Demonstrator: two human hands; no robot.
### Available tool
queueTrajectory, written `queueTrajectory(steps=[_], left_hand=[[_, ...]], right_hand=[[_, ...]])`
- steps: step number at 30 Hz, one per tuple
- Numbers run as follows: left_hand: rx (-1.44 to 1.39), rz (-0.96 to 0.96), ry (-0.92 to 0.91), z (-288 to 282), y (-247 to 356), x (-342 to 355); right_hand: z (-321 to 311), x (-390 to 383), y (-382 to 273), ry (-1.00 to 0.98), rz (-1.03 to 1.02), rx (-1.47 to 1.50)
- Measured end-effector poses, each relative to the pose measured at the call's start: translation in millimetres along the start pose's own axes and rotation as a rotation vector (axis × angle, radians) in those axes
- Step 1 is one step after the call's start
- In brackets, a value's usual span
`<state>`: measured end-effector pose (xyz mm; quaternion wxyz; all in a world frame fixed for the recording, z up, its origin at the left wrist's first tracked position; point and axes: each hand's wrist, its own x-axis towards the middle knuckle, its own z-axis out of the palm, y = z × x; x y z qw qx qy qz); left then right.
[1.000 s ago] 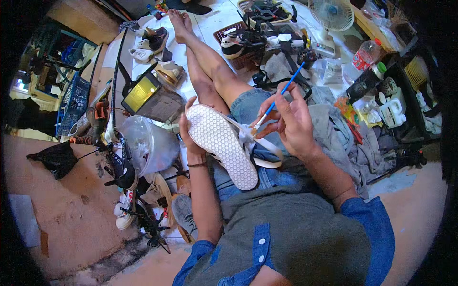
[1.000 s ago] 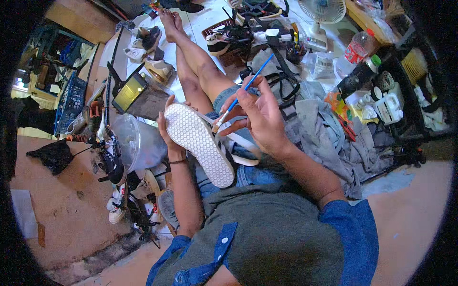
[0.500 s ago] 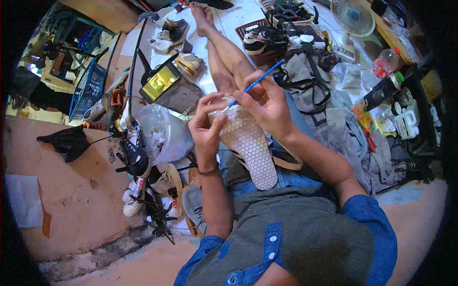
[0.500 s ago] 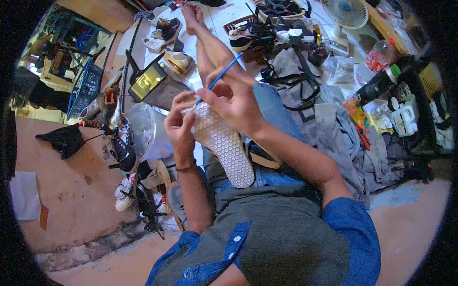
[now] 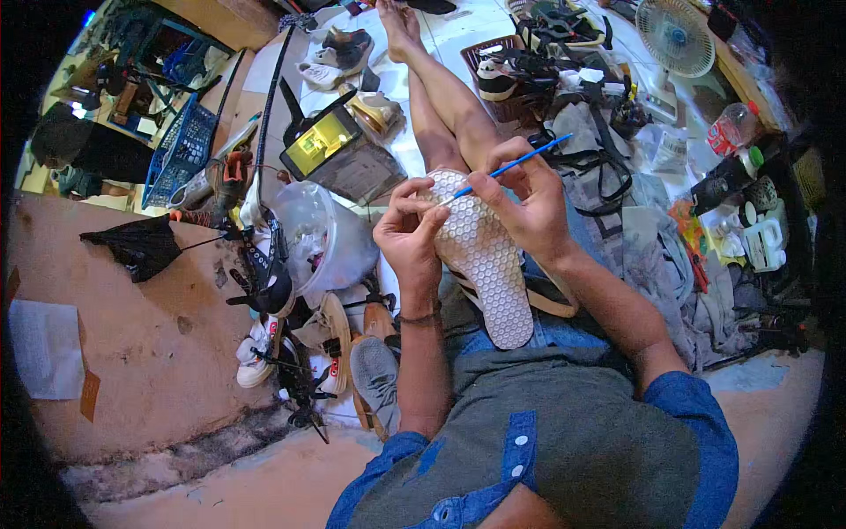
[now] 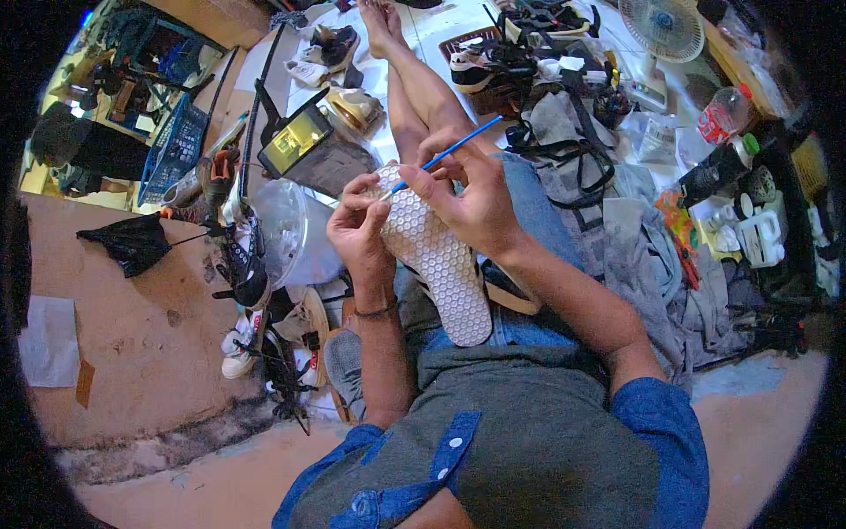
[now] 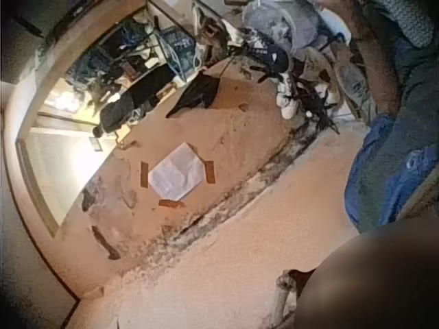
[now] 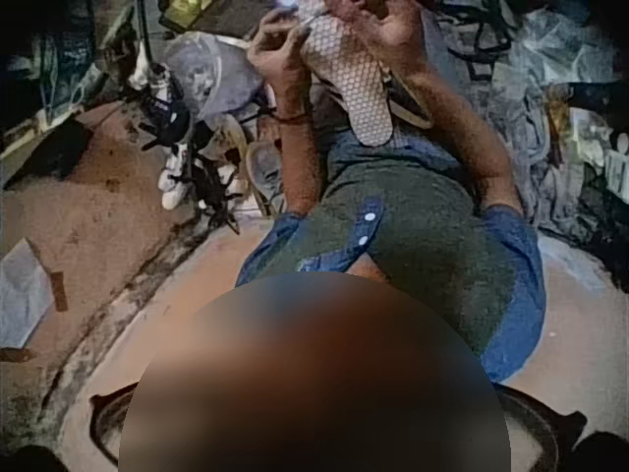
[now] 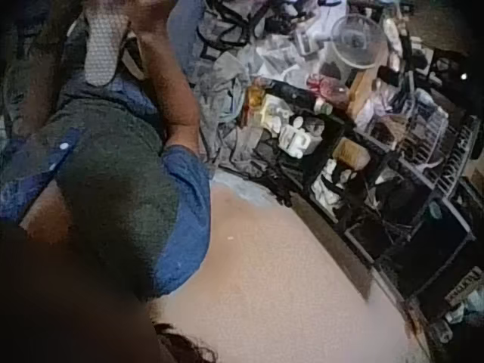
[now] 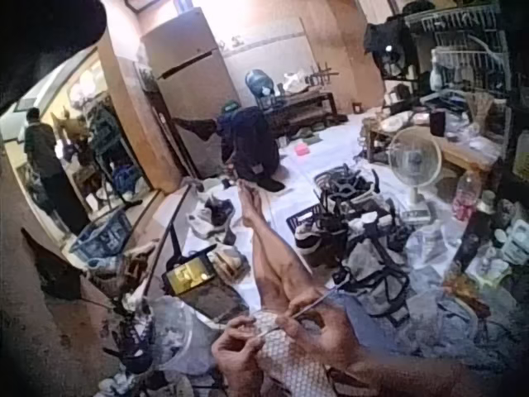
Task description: Repairing a shoe by attaching a new sole and applying adhesive with a brush.
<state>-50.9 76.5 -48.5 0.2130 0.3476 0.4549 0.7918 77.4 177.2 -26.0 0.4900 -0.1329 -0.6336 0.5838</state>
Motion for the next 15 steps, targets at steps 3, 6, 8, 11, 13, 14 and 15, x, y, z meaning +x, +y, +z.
queueTrajectory(steps=[3, 6, 8, 11, 13, 14, 15], left_hand=[[-0.01, -0.019, 0.019, 0.8, 1.4, 0.1], [0.0, 0.0, 0.005, -2.0, -2.2, -0.3], [0.011, 0.05, -0.006, -2.5, -3.7, -0.7], [-0.008, 0.035, 0.005, -1.3, -4.2, -1.5], [-0.013, 0.046, -0.011, -4.0, -6.8, -1.6], [-0.017, 0.058, -0.025, -5.9, -8.4, -1.8], [-0.018, 0.057, -0.026, -7.8, -10.0, -1.9]], right_hand=[[0.2, 0.4, 0.1, 0.039, -0.073, 0.088], [-5.4, -2.3, -0.9, -0.048, 0.029, 0.018], [-6.0, -3.1, -1.0, -0.04, 0.039, 0.005], [-6.3, -3.4, -3.7, -0.051, 0.026, 0.038], [-5.5, -3.6, -2.0, -0.05, 0.013, 0.06], [-5.4, -3.8, -1.4, -0.049, 0.0, 0.082], [-5.8, -3.9, -2.0, -0.048, 0.0, 0.081]])
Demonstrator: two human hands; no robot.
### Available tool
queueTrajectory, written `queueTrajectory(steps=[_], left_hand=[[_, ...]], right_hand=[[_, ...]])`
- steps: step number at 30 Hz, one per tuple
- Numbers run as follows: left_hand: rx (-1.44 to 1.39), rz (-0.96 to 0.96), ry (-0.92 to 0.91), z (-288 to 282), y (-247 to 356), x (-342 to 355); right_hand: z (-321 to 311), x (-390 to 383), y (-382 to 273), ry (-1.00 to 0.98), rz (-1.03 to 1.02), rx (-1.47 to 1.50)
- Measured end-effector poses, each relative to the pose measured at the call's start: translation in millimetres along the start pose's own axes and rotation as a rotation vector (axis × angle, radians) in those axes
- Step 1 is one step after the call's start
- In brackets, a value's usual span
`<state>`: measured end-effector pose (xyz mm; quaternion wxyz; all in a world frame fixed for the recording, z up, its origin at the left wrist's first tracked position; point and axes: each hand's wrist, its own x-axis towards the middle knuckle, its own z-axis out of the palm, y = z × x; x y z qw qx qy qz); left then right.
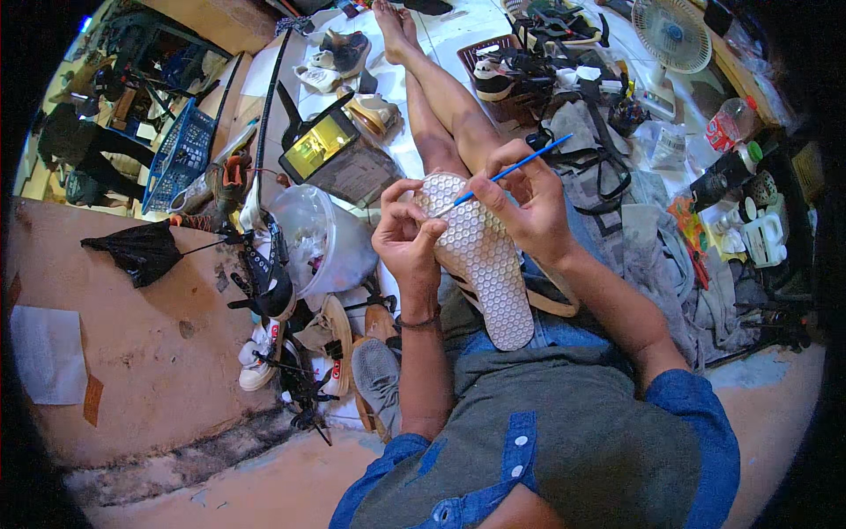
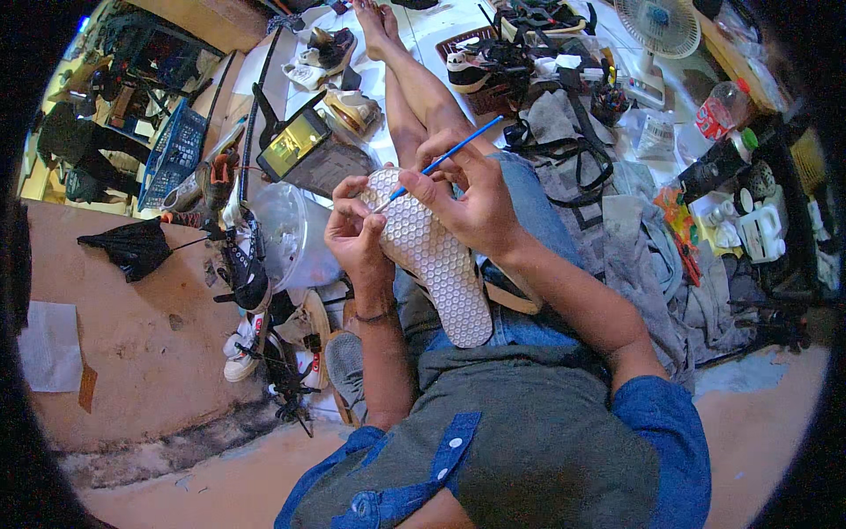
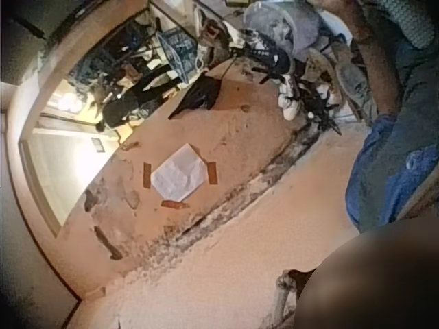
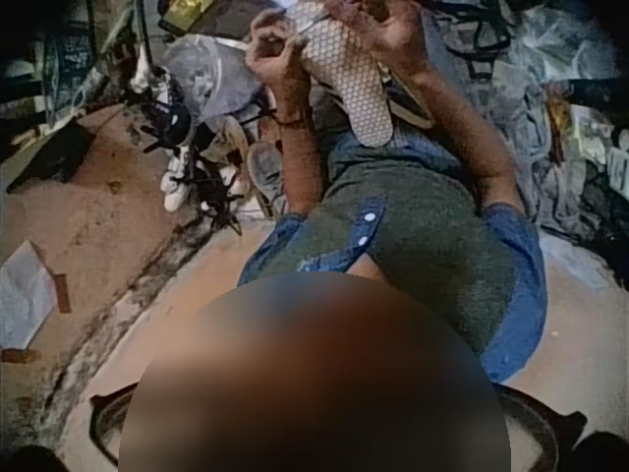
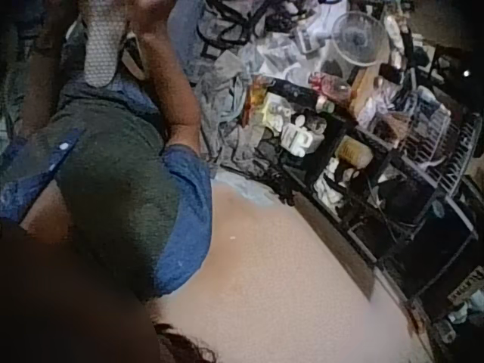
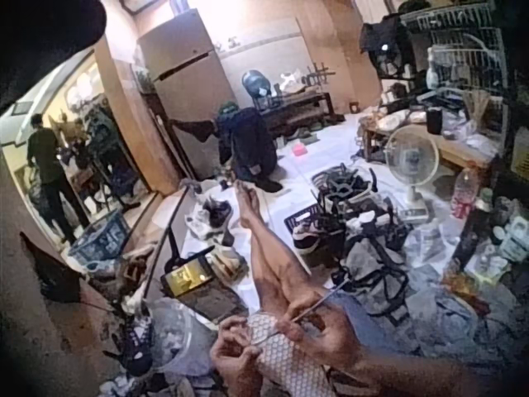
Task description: Repairing a shoe by attaching a new sole and applying adhesive with a brush.
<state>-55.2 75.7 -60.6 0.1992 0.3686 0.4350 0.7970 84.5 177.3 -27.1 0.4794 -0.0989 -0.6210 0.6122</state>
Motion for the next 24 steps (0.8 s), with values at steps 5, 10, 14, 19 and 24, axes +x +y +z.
queueTrajectory(steps=[5, 10, 14, 19, 24], left_hand=[[-0.1, 0.142, -0.081, 6.5, 1.5, 1.8], [-0.091, 0.031, 0.016, 27.6, 33.4, -3.7], [0.165, 0.112, -0.012, 23.7, 44.4, -11.0], [0.205, 0.156, -0.057, 29.2, 59.7, -19.9], [0.229, 0.176, -0.078, 36.9, 66.0, -22.8]], right_hand=[[-7.6, 9.9, -4.5, 0.019, -0.026, 0.22], [-27.9, 24.4, -15.1, 0.038, -0.117, 0.195], [-18.5, 25.2, -17.7, -0.078, -0.145, 0.11], [-7.5, 18.4, -43.2, -0.305, -0.319, -0.303], [-8.8, 15.3, -51.0, -0.318, -0.374, -0.381]])
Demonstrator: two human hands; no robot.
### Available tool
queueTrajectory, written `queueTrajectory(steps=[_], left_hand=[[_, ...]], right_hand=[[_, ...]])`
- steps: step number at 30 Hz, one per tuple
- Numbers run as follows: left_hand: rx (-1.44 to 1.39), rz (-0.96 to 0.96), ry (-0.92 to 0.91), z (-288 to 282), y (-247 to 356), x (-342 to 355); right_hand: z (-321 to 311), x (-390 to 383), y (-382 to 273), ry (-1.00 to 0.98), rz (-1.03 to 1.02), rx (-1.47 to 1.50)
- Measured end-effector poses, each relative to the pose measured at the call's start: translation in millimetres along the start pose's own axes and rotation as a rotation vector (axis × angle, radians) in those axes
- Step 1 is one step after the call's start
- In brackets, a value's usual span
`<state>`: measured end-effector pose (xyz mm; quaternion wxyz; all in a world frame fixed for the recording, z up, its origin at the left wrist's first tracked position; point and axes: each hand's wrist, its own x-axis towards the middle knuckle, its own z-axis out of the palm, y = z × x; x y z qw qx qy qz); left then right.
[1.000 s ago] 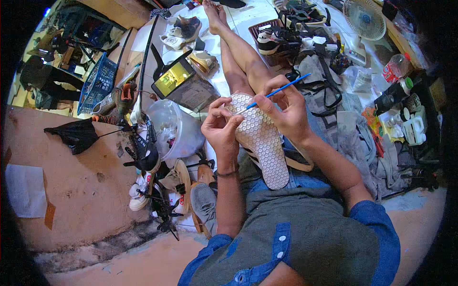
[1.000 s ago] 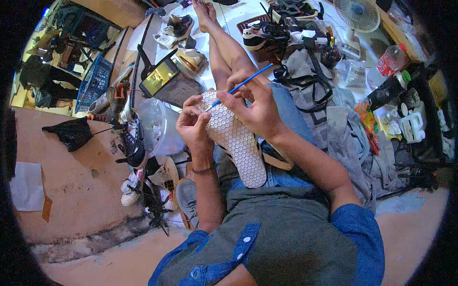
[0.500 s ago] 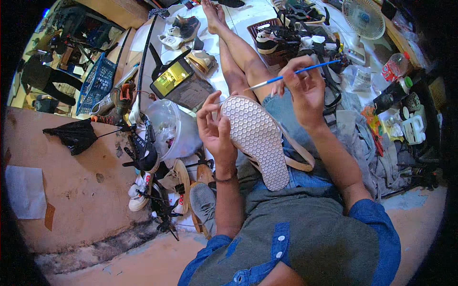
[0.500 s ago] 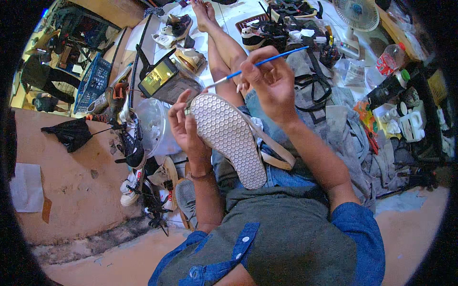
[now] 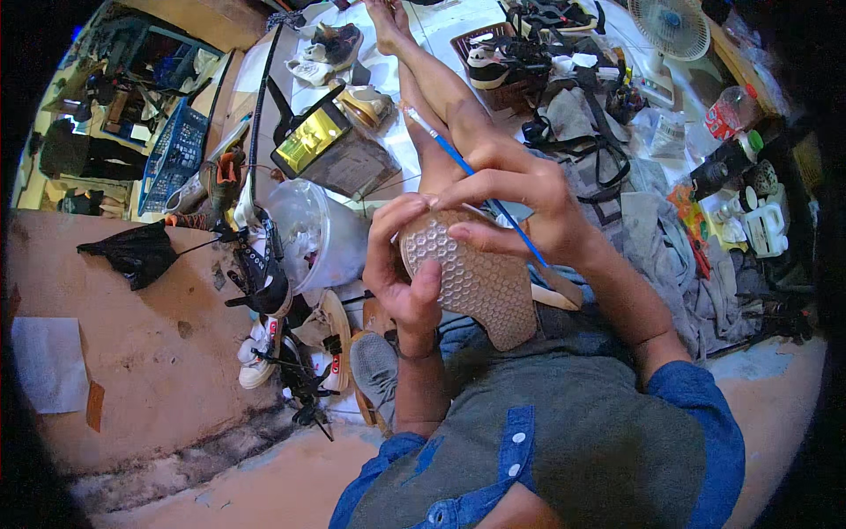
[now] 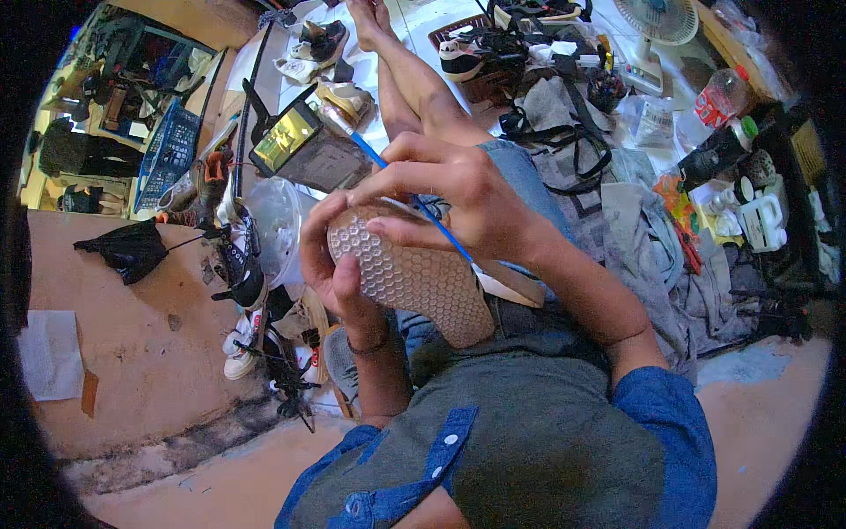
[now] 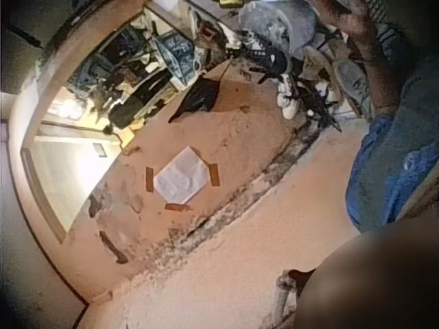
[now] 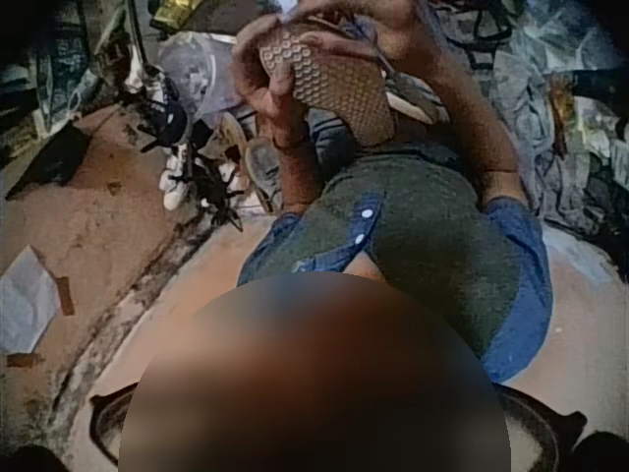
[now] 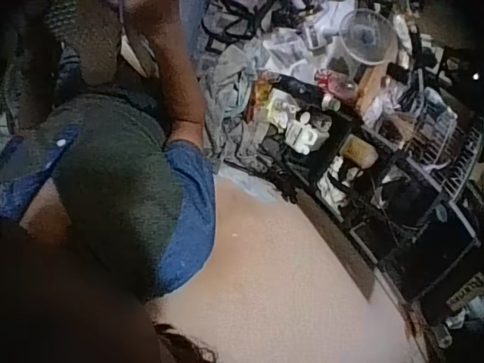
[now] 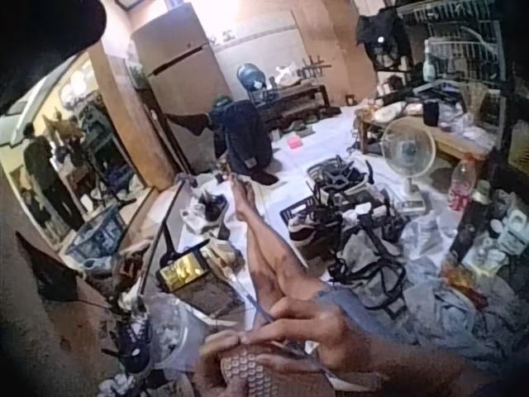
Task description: Repairing a shoe by attaching a new sole and applying adhesive with a brush.
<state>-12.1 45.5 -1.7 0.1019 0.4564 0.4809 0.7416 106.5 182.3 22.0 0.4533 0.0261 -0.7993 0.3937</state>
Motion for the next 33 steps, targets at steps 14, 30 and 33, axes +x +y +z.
queueTrajectory(steps=[14, 30, 33], left_hand=[[-0.014, 0.089, -0.053, -0.9, -2.6, -0.1], [-0.198, 0.021, -0.03, -0.7, 12.0, 60.6], [-0.278, 0.029, -0.179, -0.8, 20.0, 91.7]], right_hand=[[-1.1, -3.5, -6.5, -0.018, -0.141, -0.138], [-5.4, -2.1, -34.7, -0.021, 0.054, 0.088], [-7.5, -0.9, -36.9, -0.041, 0.036, 0.107]])
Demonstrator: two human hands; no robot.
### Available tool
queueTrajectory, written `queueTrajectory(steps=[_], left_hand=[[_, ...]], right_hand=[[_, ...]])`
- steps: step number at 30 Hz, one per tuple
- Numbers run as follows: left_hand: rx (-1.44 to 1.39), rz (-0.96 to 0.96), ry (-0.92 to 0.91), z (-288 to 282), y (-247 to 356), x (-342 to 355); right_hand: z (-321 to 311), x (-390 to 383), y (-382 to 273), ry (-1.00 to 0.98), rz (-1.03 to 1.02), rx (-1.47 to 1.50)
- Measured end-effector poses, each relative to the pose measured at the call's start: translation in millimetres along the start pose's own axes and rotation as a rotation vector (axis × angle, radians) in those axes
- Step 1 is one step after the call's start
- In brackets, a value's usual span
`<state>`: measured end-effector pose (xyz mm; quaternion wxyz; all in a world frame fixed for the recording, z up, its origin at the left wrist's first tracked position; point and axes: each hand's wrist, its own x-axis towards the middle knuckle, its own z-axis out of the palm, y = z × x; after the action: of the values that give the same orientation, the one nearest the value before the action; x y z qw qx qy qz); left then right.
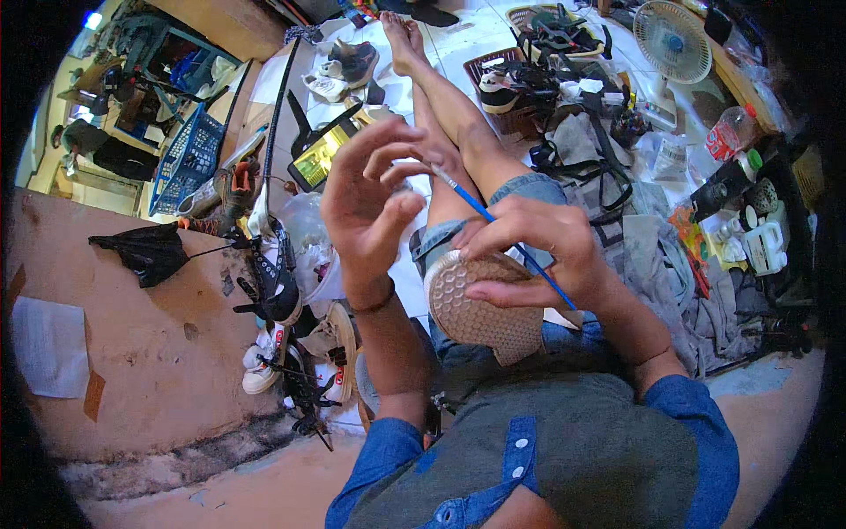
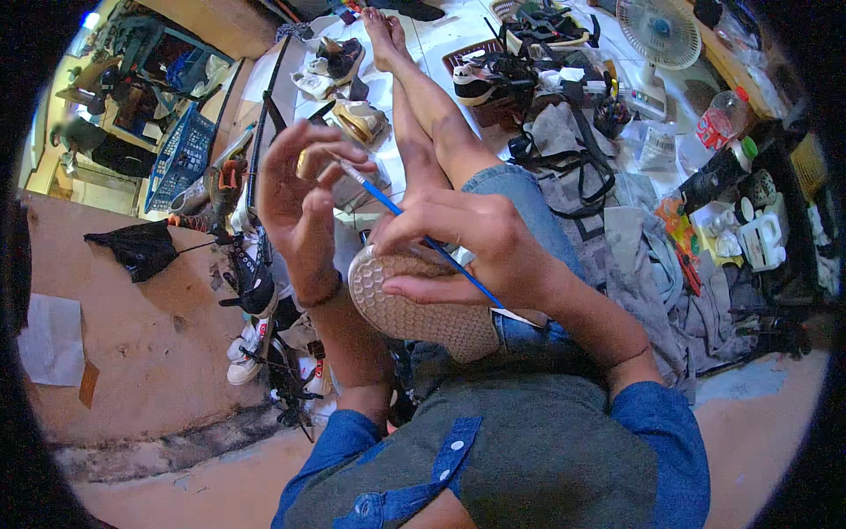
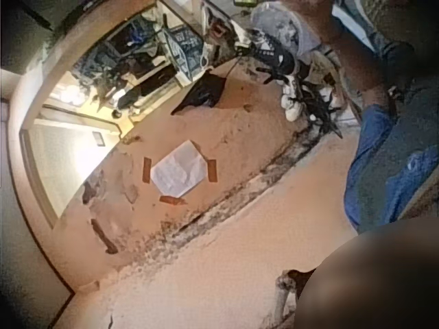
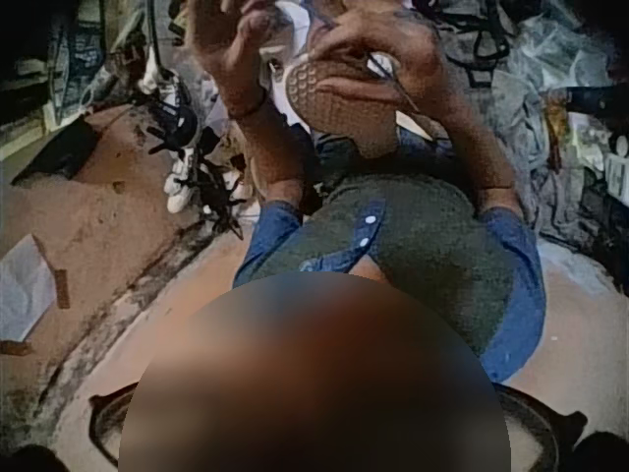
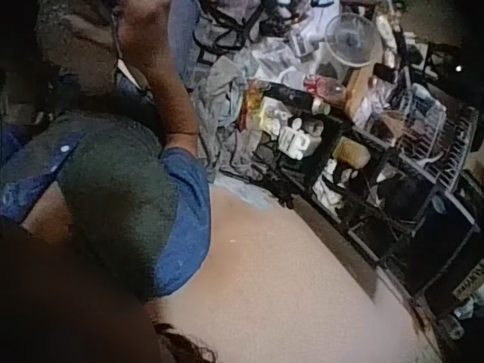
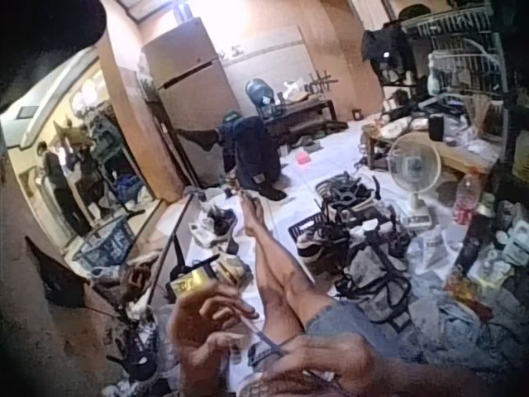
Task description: Repairing a shoe by attaching a new sole and applying adhesive with a brush.
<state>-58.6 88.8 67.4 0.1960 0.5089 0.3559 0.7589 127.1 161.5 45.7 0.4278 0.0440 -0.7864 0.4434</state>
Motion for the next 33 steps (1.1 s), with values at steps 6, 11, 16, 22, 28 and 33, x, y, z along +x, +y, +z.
queueTrajectory(steps=[6, 11, 16, 22, 28, 33], left_hand=[[0.018, -0.107, -0.331, -5.1, -0.5, 16.9], [0.2, -0.158, -0.339, -9.1, 0.8, 6.5], [0.235, -0.137, -0.276, -9.6, 1.9, -8.0], [0.397, -0.075, -0.147, -1.4, 6.7, -18.6], [0.402, -0.038, -0.091, 0.1, 0.5, -23.5], [0.465, -0.028, -0.088, 4.7, 1.8, -24.1]], right_hand=[[-11.4, -1.0, -0.7, 0.01, -0.072, -0.008], [-20.6, -7.8, 5.4, 0.057, 0.021, 0.069], [-19.4, -9.3, 6.4, 0.055, 0.072, 0.093], [-15.9, -6.3, 5.3, 0.035, 0.099, 0.081], [-14.6, -6.7, 9.8, 0.038, 0.053, 0.077], [-14.2, -7.1, 9.5, 0.055, 0.11, 0.077]])
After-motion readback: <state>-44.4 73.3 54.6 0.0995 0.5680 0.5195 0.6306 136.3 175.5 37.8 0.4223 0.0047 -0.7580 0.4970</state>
